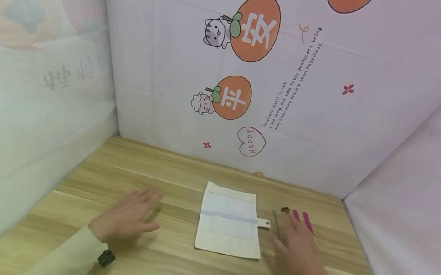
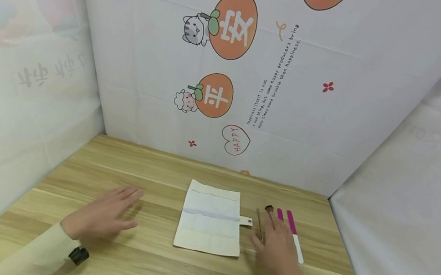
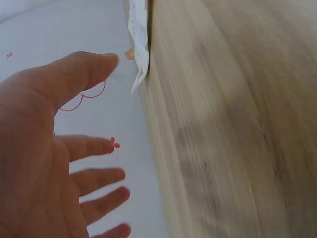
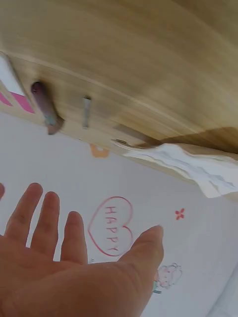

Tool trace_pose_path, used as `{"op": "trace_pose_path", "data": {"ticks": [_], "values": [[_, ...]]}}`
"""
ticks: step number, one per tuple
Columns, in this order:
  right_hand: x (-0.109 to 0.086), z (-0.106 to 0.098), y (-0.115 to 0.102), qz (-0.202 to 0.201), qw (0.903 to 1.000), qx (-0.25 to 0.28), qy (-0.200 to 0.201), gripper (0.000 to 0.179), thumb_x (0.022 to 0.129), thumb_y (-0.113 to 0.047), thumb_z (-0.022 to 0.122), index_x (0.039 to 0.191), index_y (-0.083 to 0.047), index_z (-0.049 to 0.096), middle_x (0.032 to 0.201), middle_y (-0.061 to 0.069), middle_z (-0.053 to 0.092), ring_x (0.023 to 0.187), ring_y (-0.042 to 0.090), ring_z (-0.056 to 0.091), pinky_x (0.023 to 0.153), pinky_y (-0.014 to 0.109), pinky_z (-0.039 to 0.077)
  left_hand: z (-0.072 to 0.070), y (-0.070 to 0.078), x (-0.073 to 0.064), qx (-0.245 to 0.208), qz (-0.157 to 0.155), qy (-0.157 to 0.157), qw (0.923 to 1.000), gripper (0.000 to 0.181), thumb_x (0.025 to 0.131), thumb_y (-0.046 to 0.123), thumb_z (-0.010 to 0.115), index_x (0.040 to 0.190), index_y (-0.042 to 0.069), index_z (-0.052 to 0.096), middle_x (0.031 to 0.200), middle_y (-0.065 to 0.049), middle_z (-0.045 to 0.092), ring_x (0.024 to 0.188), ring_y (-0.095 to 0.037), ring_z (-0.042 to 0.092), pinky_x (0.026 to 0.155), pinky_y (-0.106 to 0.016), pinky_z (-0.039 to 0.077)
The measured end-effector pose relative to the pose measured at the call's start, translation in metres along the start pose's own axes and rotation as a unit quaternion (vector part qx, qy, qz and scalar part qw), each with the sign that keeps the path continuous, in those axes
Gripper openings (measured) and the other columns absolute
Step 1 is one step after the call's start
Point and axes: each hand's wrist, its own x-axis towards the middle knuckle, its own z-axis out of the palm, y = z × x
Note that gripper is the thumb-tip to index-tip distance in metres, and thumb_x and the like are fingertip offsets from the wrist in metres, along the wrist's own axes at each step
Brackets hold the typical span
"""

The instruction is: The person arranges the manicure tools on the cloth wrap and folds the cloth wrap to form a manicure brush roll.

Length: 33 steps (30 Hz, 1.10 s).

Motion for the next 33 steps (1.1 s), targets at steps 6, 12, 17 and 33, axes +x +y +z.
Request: {"op": "trace_pose_path", "data": {"ticks": [6, 12, 17, 33], "values": [[0.004, 0.0, 0.031, 0.028, 0.9992, 0.027, 0.002, 0.074, 0.102, -0.035, 0.07, 0.149, 0.015, 0.044, 0.143, 0.043, 0.051, 0.13, 0.06, 0.051, 0.106, 0.071, 0.046, 0.004, -0.003, 0.016, -0.068, 0.002, -0.046, 0.9966, 0.075, 0.103, 0.042, 0.067, 0.16, 0.001, 0.04, 0.168, -0.022, 0.037, 0.156, -0.046, 0.033, 0.126, -0.065, 0.027], [0.015, 0.003, 0.067, 0.003, 0.9989, 0.025, 0.04, 0.038, 0.092, -0.015, 0.081, 0.107, 0.015, 0.066, 0.098, 0.028, 0.068, 0.083, 0.034, 0.063, 0.074, 0.051, 0.058, 0.011, -0.002, 0.034, -0.108, 0.004, -0.067, 0.9919, 0.07, 0.104, 0.036, 0.067, 0.158, -0.001, 0.042, 0.167, -0.024, 0.038, 0.157, -0.046, 0.031, 0.126, -0.064, 0.028], [0.023, 0.007, 0.089, 0.043, 0.9971, 0.062, 0.003, 0.027, 0.09, -0.014, 0.082, 0.092, 0.007, 0.065, 0.082, 0.015, 0.063, 0.07, 0.02, 0.054, 0.06, 0.033, 0.048, 0.019, 0.002, 0.05, -0.115, 0.014, -0.078, 0.9902, 0.068, 0.104, 0.036, 0.066, 0.157, -0.001, 0.043, 0.166, -0.025, 0.038, 0.157, -0.045, 0.031, 0.127, -0.061, 0.029], [0.044, 0.025, 0.122, 0.118, 0.9819, 0.126, -0.078, 0.025, 0.092, -0.017, 0.079, 0.084, -0.001, 0.06, 0.077, 0.007, 0.06, 0.071, 0.019, 0.055, 0.057, 0.027, 0.046, 0.036, 0.028, 0.099, -0.096, 0.063, -0.06, 0.9915, 0.061, 0.104, 0.034, 0.066, 0.151, -0.002, 0.05, 0.158, -0.022, 0.051, 0.152, -0.04, 0.042, 0.126, -0.055, 0.033]]}}
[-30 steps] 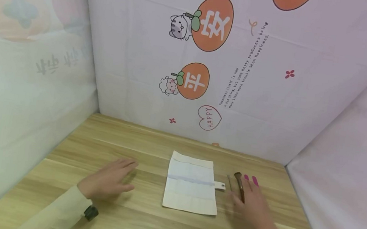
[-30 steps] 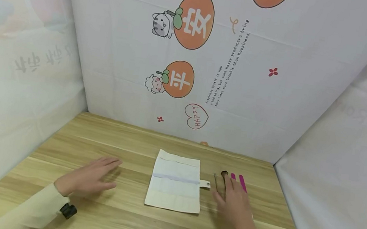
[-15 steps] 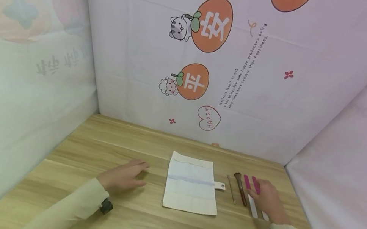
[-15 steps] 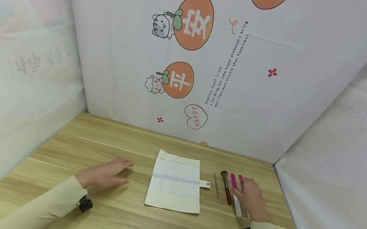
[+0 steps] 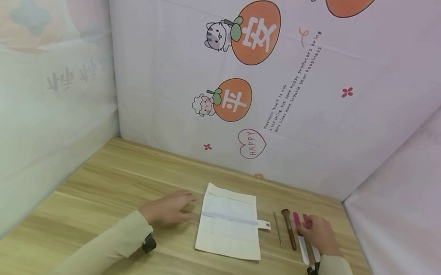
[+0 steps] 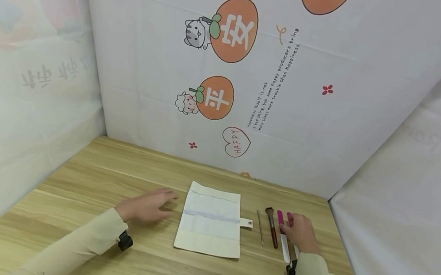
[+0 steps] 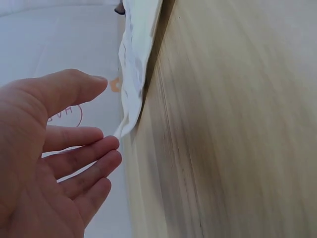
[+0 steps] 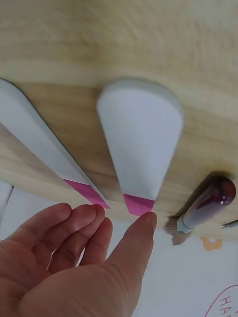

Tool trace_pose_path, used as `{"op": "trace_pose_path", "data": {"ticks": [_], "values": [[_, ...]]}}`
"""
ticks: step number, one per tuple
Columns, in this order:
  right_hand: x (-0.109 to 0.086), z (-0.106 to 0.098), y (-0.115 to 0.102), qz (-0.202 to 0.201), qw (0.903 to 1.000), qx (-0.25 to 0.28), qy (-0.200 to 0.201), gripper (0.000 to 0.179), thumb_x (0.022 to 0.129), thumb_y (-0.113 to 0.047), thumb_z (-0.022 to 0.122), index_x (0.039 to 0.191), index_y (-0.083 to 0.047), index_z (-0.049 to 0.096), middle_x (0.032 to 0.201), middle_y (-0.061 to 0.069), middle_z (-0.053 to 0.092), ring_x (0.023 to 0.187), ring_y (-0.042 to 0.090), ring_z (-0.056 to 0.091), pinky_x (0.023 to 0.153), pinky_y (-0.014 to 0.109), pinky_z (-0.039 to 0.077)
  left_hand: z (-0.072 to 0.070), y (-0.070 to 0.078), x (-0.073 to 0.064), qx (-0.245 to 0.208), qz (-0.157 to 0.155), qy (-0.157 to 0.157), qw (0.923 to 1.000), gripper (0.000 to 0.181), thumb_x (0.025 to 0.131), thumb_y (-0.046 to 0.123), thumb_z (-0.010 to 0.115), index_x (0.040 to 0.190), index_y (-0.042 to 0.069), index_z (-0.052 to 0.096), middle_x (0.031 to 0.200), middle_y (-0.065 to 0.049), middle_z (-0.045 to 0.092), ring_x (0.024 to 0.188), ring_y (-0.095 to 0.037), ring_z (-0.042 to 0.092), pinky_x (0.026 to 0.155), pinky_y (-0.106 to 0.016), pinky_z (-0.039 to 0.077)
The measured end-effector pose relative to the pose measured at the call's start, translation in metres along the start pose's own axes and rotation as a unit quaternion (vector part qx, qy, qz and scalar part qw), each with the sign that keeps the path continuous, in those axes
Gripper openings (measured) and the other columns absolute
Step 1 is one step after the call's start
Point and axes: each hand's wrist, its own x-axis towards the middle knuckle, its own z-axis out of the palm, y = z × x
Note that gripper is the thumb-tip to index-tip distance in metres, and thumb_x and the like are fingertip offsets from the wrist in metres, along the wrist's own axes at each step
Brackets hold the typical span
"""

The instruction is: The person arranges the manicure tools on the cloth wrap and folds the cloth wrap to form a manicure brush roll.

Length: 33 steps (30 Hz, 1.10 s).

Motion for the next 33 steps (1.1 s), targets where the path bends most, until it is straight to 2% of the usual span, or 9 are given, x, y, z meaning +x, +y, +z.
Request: {"op": "trace_pose_path", "data": {"ticks": [5, 9, 12, 17, 23, 27, 33], "values": [[0.006, 0.003, 0.001, 0.009, 0.9997, 0.011, -0.018, 0.02, 0.093, -0.012, 0.078, 0.092, 0.003, 0.066, 0.081, 0.008, 0.063, 0.074, 0.019, 0.059, 0.061, 0.029, 0.049, 0.003, 0.009, 0.009, -0.019, 0.01, 0.004, 0.9998, 0.057, 0.105, 0.026, 0.065, 0.152, -0.002, 0.05, 0.158, -0.02, 0.052, 0.155, -0.041, 0.039, 0.128, -0.054, 0.031], [0.009, 0.005, 0.002, 0.02, 0.9996, -0.001, -0.021, 0.027, 0.092, -0.013, 0.078, 0.104, 0.01, 0.068, 0.093, 0.016, 0.072, 0.084, 0.026, 0.067, 0.072, 0.039, 0.059, 0.007, 0.014, 0.016, -0.021, 0.028, 0.011, 0.9993, 0.054, 0.104, 0.02, 0.064, 0.15, -0.004, 0.051, 0.155, -0.02, 0.054, 0.151, -0.039, 0.045, 0.126, -0.053, 0.034], [0.01, 0.005, 0.001, 0.021, 0.9995, -0.01, -0.023, 0.028, 0.092, -0.013, 0.078, 0.104, 0.01, 0.07, 0.099, 0.022, 0.074, 0.087, 0.029, 0.07, 0.077, 0.044, 0.061, 0.011, 0.016, 0.021, -0.002, 0.039, 0.018, 0.999, 0.052, 0.103, 0.02, 0.065, 0.147, -0.004, 0.054, 0.152, -0.019, 0.057, 0.146, -0.037, 0.049, 0.124, -0.051, 0.038], [0.011, 0.005, -0.004, 0.015, 0.9993, -0.021, -0.028, 0.018, 0.094, -0.012, 0.075, 0.096, 0.006, 0.076, 0.092, 0.019, 0.077, 0.076, 0.023, 0.066, 0.066, 0.035, 0.056, 0.016, 0.018, 0.03, 0.02, 0.043, 0.024, 0.9986, 0.049, 0.101, 0.02, 0.068, 0.143, -0.004, 0.058, 0.148, -0.019, 0.06, 0.142, -0.035, 0.054, 0.121, -0.048, 0.042], [0.013, 0.007, -0.011, 0.018, 0.999, -0.028, -0.029, 0.017, 0.097, -0.011, 0.073, 0.091, 0.005, 0.078, 0.082, 0.013, 0.076, 0.069, 0.019, 0.061, 0.059, 0.029, 0.049, 0.019, 0.021, 0.039, 0.044, 0.063, 0.039, 0.9963, 0.04, 0.096, 0.013, 0.072, 0.131, -0.005, 0.066, 0.13, -0.017, 0.067, 0.121, -0.03, 0.063, 0.108, -0.044, 0.051], [0.013, 0.008, -0.013, 0.032, 0.9986, -0.031, -0.028, 0.018, 0.096, -0.011, 0.072, 0.088, 0.004, 0.079, 0.075, 0.009, 0.073, 0.064, 0.017, 0.059, 0.055, 0.027, 0.048, 0.022, 0.022, 0.042, 0.064, 0.067, 0.044, 0.9947, 0.029, 0.094, 0.01, 0.075, 0.119, -0.003, 0.071, 0.113, -0.013, 0.069, 0.1, -0.021, 0.059, 0.093, -0.038, 0.052], [0.016, 0.005, -0.014, 0.067, 0.9967, -0.024, -0.038, 0.019, 0.094, -0.013, 0.072, 0.09, 0.005, 0.08, 0.073, 0.009, 0.072, 0.061, 0.017, 0.058, 0.054, 0.028, 0.049, 0.024, 0.024, 0.045, 0.07, 0.061, 0.045, 0.9947, 0.017, 0.09, 0.008, 0.079, 0.105, 0.001, 0.074, 0.099, -0.008, 0.067, 0.091, -0.018, 0.055, 0.085, -0.037, 0.051]]}}
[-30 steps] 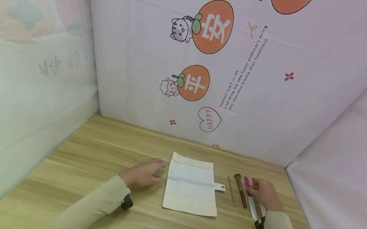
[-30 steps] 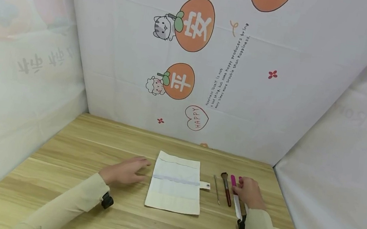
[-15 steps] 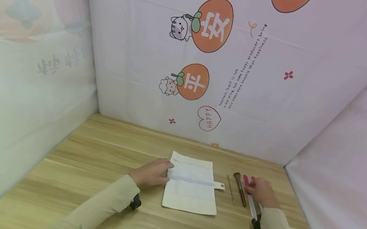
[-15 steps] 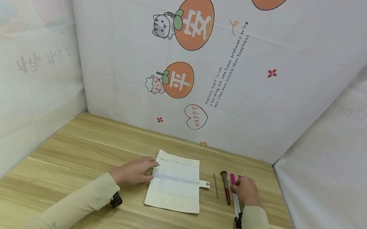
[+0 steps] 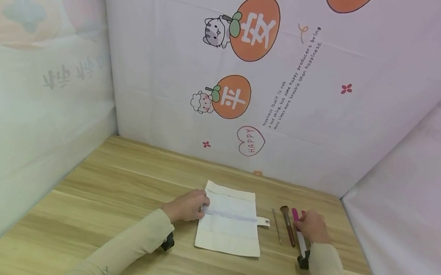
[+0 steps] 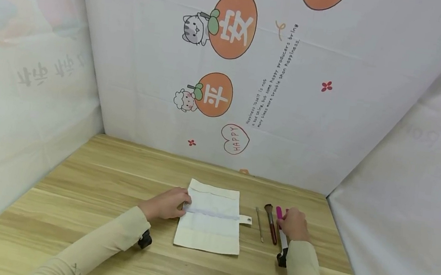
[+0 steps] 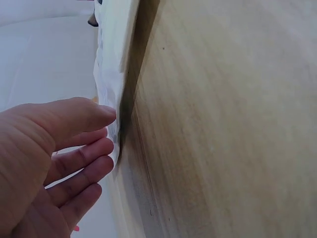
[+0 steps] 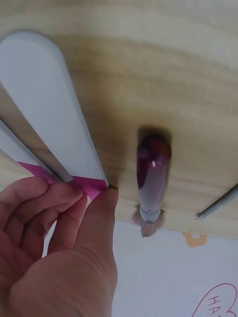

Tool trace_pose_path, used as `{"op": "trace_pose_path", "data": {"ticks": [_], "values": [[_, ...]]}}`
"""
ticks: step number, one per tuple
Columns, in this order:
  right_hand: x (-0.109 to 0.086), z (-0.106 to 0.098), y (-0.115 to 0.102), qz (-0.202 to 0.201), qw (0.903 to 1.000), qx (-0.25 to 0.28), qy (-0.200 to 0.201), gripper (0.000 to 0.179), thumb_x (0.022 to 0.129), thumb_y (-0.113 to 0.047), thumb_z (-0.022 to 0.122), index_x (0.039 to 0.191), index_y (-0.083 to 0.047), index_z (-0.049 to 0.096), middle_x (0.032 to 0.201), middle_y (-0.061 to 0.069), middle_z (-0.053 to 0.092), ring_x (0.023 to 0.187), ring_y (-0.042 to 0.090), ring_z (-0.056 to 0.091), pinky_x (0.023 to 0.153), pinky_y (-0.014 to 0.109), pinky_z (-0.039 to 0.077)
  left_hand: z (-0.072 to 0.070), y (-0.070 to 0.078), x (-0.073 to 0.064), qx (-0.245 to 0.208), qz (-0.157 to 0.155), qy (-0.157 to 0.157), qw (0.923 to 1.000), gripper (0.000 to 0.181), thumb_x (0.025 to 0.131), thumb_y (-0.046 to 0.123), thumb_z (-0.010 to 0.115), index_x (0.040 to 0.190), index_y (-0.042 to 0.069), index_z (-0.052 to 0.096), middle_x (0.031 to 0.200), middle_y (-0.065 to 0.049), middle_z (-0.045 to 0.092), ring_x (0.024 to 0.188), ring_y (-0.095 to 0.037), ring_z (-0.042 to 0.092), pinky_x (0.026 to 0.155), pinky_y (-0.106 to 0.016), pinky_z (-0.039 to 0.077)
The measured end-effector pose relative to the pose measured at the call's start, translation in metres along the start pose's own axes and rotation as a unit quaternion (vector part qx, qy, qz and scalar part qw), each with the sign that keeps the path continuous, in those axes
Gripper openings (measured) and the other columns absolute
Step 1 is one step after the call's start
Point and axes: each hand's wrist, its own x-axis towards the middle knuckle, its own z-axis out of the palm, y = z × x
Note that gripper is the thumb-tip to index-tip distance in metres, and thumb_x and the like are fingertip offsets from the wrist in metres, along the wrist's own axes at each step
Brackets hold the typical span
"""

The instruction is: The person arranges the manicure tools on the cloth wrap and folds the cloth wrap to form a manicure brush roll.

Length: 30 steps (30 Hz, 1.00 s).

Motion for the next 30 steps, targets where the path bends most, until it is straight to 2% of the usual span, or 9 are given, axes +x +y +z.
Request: {"op": "trace_pose_path", "data": {"ticks": [7, 13, 16, 20, 22, 24, 27, 30], "values": [[0.003, -0.006, 0.001, 0.029, 0.9993, 0.002, 0.022, 0.024, 0.088, -0.024, 0.076, 0.08, -0.001, 0.08, 0.074, 0.009, 0.068, 0.067, 0.021, 0.055, 0.057, 0.03, 0.042, 0.002, -0.001, 0.006, 0.001, -0.001, 0.0, 1.0, 0.007, 0.087, 0.004, 0.079, 0.086, 0.005, 0.072, 0.081, -0.002, 0.061, 0.077, -0.013, 0.047, 0.075, -0.031, 0.047], [0.003, -0.009, 0.0, 0.043, 0.9983, 0.032, 0.021, 0.028, 0.088, -0.025, 0.078, 0.072, -0.002, 0.077, 0.064, 0.003, 0.064, 0.058, 0.015, 0.052, 0.053, 0.028, 0.043, 0.005, -0.002, 0.008, 0.006, -0.005, 0.004, 1.0, 0.008, 0.087, 0.001, 0.077, 0.083, 0.006, 0.072, 0.079, 0.0, 0.062, 0.075, -0.011, 0.048, 0.074, -0.029, 0.048], [0.005, -0.011, 0.001, 0.046, 0.9979, 0.041, 0.023, 0.035, 0.088, -0.027, 0.078, 0.063, -0.004, 0.069, 0.058, 0.0, 0.059, 0.055, 0.013, 0.05, 0.052, 0.027, 0.043, 0.006, -0.002, 0.007, -0.002, -0.004, 0.009, 0.9999, 0.013, 0.088, 0.0, 0.076, 0.08, 0.007, 0.07, 0.077, 0.0, 0.062, 0.074, -0.011, 0.048, 0.072, -0.028, 0.047], [0.007, -0.015, 0.003, 0.061, 0.995, 0.077, 0.016, 0.035, 0.089, -0.033, 0.077, 0.071, -0.004, 0.072, 0.071, 0.007, 0.069, 0.064, 0.016, 0.057, 0.056, 0.028, 0.047, 0.005, -0.003, 0.007, -0.012, -0.003, 0.019, 0.9997, 0.017, 0.091, -0.001, 0.075, 0.078, 0.009, 0.07, 0.076, 0.001, 0.063, 0.073, -0.01, 0.049, 0.071, -0.027, 0.047], [0.006, -0.017, 0.002, 0.079, 0.9893, 0.122, 0.008, 0.035, 0.091, -0.034, 0.076, 0.089, 0.0, 0.079, 0.088, 0.013, 0.077, 0.072, 0.018, 0.062, 0.061, 0.029, 0.052, 0.005, -0.003, 0.007, -0.016, -0.005, 0.021, 0.9996, 0.017, 0.092, -0.001, 0.074, 0.078, 0.008, 0.07, 0.077, 0.0, 0.064, 0.073, -0.01, 0.049, 0.072, -0.026, 0.048], [0.004, -0.019, 0.001, 0.09, 0.9801, 0.177, 0.0, 0.036, 0.094, -0.035, 0.076, 0.105, 0.0, 0.081, 0.097, 0.014, 0.079, 0.074, 0.016, 0.062, 0.061, 0.029, 0.052, 0.004, -0.003, 0.007, -0.02, -0.008, 0.021, 0.9995, 0.016, 0.092, 0.0, 0.075, 0.079, 0.008, 0.072, 0.078, 0.0, 0.066, 0.073, -0.01, 0.051, 0.072, -0.026, 0.048], [0.002, -0.021, -0.005, 0.096, 0.9613, 0.258, -0.016, 0.04, 0.095, -0.033, 0.079, 0.116, 0.001, 0.078, 0.091, 0.006, 0.081, 0.069, 0.011, 0.064, 0.062, 0.028, 0.054, 0.003, -0.002, 0.006, -0.031, -0.01, 0.023, 0.9992, 0.013, 0.092, 0.0, 0.076, 0.081, 0.007, 0.074, 0.079, -0.002, 0.07, 0.074, -0.01, 0.055, 0.072, -0.027, 0.051], [0.0, -0.023, -0.012, 0.089, 0.948, 0.303, -0.038, 0.045, 0.094, -0.033, 0.081, 0.121, 0.002, 0.076, 0.086, -0.001, 0.081, 0.069, 0.007, 0.068, 0.067, 0.027, 0.057, 0.001, -0.002, 0.005, -0.041, -0.012, 0.027, 0.9987, 0.013, 0.092, 0.0, 0.076, 0.081, 0.007, 0.075, 0.081, -0.003, 0.073, 0.075, -0.011, 0.061, 0.075, -0.028, 0.055]]}}
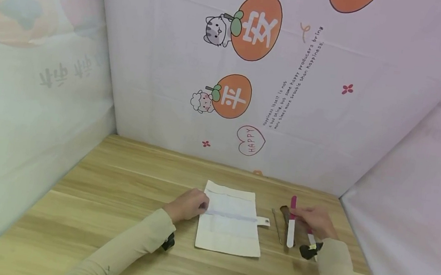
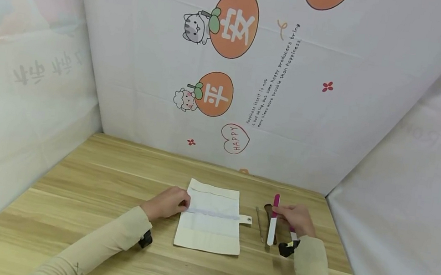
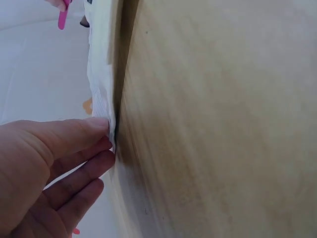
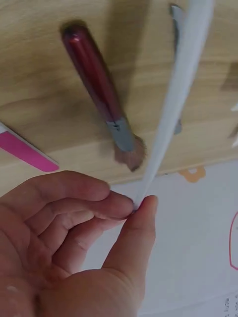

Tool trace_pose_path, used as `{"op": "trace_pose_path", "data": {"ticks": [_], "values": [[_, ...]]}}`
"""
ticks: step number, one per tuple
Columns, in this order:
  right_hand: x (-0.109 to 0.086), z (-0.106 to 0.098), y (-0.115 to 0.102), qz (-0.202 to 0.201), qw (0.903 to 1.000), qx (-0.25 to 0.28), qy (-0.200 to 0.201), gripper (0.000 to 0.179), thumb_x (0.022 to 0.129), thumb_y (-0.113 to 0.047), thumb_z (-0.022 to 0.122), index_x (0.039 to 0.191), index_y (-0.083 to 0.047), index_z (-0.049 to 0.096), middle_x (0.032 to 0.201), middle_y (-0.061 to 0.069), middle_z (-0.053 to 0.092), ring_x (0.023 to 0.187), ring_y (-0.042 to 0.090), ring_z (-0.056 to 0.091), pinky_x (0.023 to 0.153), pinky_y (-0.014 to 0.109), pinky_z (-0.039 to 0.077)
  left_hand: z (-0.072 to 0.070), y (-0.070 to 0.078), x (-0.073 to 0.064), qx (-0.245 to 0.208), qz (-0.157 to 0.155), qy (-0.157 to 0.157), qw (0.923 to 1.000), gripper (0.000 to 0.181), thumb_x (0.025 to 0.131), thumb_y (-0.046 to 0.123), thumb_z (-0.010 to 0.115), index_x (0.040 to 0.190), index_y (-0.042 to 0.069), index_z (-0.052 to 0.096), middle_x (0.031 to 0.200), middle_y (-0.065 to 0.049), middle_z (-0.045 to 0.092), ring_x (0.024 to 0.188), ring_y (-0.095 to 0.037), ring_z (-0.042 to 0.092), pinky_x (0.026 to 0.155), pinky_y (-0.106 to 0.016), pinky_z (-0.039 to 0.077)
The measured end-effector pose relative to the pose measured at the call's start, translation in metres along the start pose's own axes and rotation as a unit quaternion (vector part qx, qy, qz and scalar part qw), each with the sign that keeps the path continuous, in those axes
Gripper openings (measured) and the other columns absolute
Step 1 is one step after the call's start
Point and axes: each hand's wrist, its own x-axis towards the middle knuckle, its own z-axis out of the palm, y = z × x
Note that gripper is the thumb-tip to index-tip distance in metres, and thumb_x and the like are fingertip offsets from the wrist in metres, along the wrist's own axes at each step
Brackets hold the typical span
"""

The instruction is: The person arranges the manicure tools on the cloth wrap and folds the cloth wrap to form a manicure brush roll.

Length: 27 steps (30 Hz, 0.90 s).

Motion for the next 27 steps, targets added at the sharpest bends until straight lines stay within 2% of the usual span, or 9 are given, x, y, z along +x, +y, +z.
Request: {"op": "trace_pose_path", "data": {"ticks": [4, 10, 13, 15, 19, 22, 27], "values": [[-0.002, 0.006, -0.01, -0.002, 0.9988, 0.033, -0.036, 0.051, 0.095, -0.035, 0.08, 0.128, 0.003, 0.072, 0.099, -0.002, 0.082, 0.083, 0.004, 0.073, 0.084, 0.027, 0.062, -0.002, -0.001, 0.001, -0.005, -0.005, -0.004, 1.0, 0.017, 0.094, 0.001, 0.074, 0.079, 0.007, 0.072, 0.078, -0.002, 0.071, 0.074, -0.011, 0.059, 0.074, -0.028, 0.054], [-0.001, 0.02, -0.028, -0.024, 0.9908, 0.078, -0.109, 0.057, 0.1, -0.029, 0.075, 0.14, 0.009, 0.06, 0.129, 0.016, 0.075, 0.104, 0.008, 0.075, 0.105, 0.035, 0.057, -0.006, -0.001, 0.003, -0.008, -0.01, -0.026, 0.9996, 0.023, 0.099, 0.003, 0.07, 0.077, 0.008, 0.065, 0.072, 0.003, 0.058, 0.069, -0.009, 0.05, 0.066, -0.023, 0.045], [0.002, 0.032, -0.039, -0.037, 0.9892, 0.065, -0.126, 0.055, 0.101, -0.029, 0.073, 0.139, 0.009, 0.061, 0.129, 0.018, 0.074, 0.105, 0.01, 0.074, 0.109, 0.041, 0.055, -0.01, 0.001, 0.004, -0.013, -0.016, -0.037, 0.9991, 0.025, 0.1, 0.004, 0.068, 0.077, 0.008, 0.063, 0.07, 0.005, 0.052, 0.067, -0.009, 0.048, 0.064, -0.022, 0.041], [0.005, 0.041, -0.047, -0.048, 0.9893, 0.046, -0.13, 0.054, 0.102, -0.03, 0.071, 0.138, 0.009, 0.061, 0.126, 0.015, 0.076, 0.105, 0.011, 0.074, 0.111, 0.045, 0.053, -0.012, 0.002, 0.004, -0.014, -0.018, -0.04, 0.999, 0.024, 0.101, 0.004, 0.068, 0.077, 0.007, 0.063, 0.069, 0.005, 0.051, 0.067, -0.008, 0.047, 0.063, -0.022, 0.041], [0.012, 0.065, -0.063, -0.045, 0.9934, 0.01, -0.105, 0.054, 0.097, -0.035, 0.077, 0.132, 0.005, 0.068, 0.115, 0.009, 0.079, 0.1, 0.013, 0.073, 0.108, 0.05, 0.055, -0.013, 0.001, 0.005, -0.005, -0.019, -0.04, 0.999, 0.023, 0.101, 0.005, 0.068, 0.078, 0.007, 0.064, 0.069, 0.006, 0.05, 0.065, -0.007, 0.046, 0.063, -0.023, 0.041], [0.019, 0.085, -0.075, -0.044, 0.9939, -0.003, -0.101, 0.053, 0.095, -0.037, 0.08, 0.129, 0.003, 0.071, 0.111, 0.007, 0.078, 0.099, 0.016, 0.072, 0.104, 0.047, 0.057, -0.012, 0.0, 0.005, 0.0, -0.02, -0.039, 0.999, 0.024, 0.1, 0.005, 0.068, 0.077, 0.008, 0.063, 0.068, 0.006, 0.05, 0.065, -0.007, 0.046, 0.064, -0.023, 0.041], [0.029, 0.118, -0.091, -0.055, 0.9906, 0.02, -0.124, 0.045, 0.097, -0.031, 0.078, 0.125, 0.003, 0.072, 0.115, 0.012, 0.078, 0.1, 0.018, 0.073, 0.098, 0.037, 0.061, -0.01, -0.001, 0.007, -0.001, -0.024, -0.039, 0.9989, 0.024, 0.1, 0.005, 0.068, 0.076, 0.008, 0.063, 0.068, 0.006, 0.051, 0.065, -0.007, 0.046, 0.065, -0.021, 0.041]]}}
